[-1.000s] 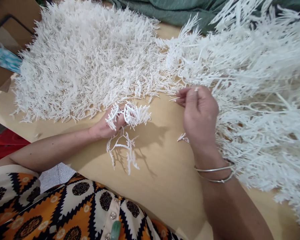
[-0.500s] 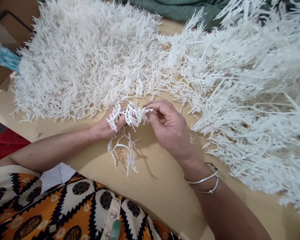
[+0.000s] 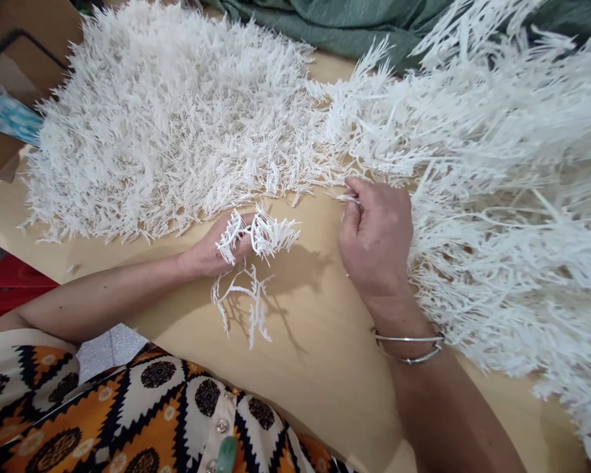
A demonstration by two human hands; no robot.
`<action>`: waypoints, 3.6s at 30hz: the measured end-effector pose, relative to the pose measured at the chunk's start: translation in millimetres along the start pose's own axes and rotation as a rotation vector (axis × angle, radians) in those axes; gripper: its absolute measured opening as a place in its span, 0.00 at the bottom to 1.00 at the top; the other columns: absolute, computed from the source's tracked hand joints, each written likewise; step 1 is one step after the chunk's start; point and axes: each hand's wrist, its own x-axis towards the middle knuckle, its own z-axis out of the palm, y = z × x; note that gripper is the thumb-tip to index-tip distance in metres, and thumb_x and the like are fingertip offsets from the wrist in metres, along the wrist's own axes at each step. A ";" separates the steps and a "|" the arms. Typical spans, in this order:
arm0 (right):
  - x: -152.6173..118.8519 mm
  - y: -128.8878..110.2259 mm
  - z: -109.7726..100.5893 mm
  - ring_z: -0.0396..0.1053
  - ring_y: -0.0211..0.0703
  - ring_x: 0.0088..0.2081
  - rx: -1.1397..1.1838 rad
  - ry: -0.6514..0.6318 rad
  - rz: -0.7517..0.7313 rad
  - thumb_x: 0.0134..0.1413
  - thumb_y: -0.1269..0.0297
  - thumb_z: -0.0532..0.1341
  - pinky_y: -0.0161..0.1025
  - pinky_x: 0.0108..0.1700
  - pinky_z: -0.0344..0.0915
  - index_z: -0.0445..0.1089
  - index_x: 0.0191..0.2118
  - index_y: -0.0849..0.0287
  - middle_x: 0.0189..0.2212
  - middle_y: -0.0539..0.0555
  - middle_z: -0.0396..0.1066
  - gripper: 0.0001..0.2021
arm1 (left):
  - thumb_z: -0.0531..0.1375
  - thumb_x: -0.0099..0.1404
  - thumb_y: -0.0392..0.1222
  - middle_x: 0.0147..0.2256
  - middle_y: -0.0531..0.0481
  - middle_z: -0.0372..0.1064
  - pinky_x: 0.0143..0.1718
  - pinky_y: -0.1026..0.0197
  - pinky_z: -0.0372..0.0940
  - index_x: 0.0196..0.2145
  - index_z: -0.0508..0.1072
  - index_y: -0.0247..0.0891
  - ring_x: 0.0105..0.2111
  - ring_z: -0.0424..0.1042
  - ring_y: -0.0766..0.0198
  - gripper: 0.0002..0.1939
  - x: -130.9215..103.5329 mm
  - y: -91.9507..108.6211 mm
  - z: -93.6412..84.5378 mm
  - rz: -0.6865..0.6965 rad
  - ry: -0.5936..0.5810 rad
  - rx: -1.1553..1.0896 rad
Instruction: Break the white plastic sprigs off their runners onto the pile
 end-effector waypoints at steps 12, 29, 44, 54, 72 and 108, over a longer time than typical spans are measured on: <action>-16.1 -45.6 4.3 0.74 0.47 0.40 0.442 -0.291 0.064 0.64 0.61 0.64 0.50 0.46 0.71 0.76 0.40 0.51 0.39 0.52 0.78 0.03 | 0.52 0.76 0.47 0.34 0.51 0.74 0.41 0.62 0.68 0.38 0.73 0.38 0.34 0.71 0.66 0.14 1.1 -8.9 9.0 0.043 0.067 -0.108; -38.4 -47.6 0.0 0.72 0.55 0.53 -0.029 0.038 0.064 0.67 0.62 0.57 0.59 0.61 0.64 0.74 0.49 0.54 0.49 0.60 0.78 0.11 | 0.47 0.76 0.65 0.31 0.49 0.71 0.39 0.58 0.65 0.34 0.68 0.39 0.31 0.68 0.63 0.27 -3.8 -19.5 9.8 0.149 -0.041 -0.070; -73.6 -79.0 24.1 0.75 0.49 0.46 0.383 0.092 0.305 0.68 0.62 0.60 0.52 0.52 0.72 0.72 0.43 0.51 0.42 0.55 0.76 0.04 | 0.44 0.78 0.66 0.38 0.45 0.80 0.42 0.58 0.69 0.45 0.79 0.39 0.34 0.74 0.60 0.33 -2.0 -12.5 9.3 0.123 -0.182 0.001; -62.9 -60.0 23.8 0.71 0.45 0.36 0.315 0.307 0.463 0.71 0.64 0.54 0.47 0.44 0.68 0.67 0.35 0.53 0.31 0.51 0.70 0.10 | 0.40 0.79 0.63 0.29 0.48 0.73 0.37 0.59 0.66 0.32 0.72 0.38 0.28 0.67 0.64 0.33 -0.6 -7.0 4.0 0.247 -0.149 -0.034; -70.5 -73.7 22.9 0.75 0.46 0.42 0.434 0.104 0.210 0.66 0.67 0.65 0.46 0.47 0.73 0.76 0.44 0.50 0.38 0.52 0.77 0.04 | 0.44 0.79 0.63 0.31 0.48 0.78 0.33 0.62 0.66 0.40 0.78 0.36 0.28 0.70 0.66 0.32 -2.3 -10.0 8.7 0.183 -0.110 -0.031; -71.7 -80.3 22.5 0.76 0.42 0.43 0.541 0.025 0.227 0.68 0.70 0.61 0.43 0.48 0.74 0.73 0.44 0.53 0.39 0.51 0.75 0.05 | 0.43 0.80 0.63 0.25 0.52 0.70 0.35 0.62 0.64 0.31 0.70 0.38 0.26 0.66 0.66 0.32 1.5 -5.4 9.3 0.242 -0.219 0.089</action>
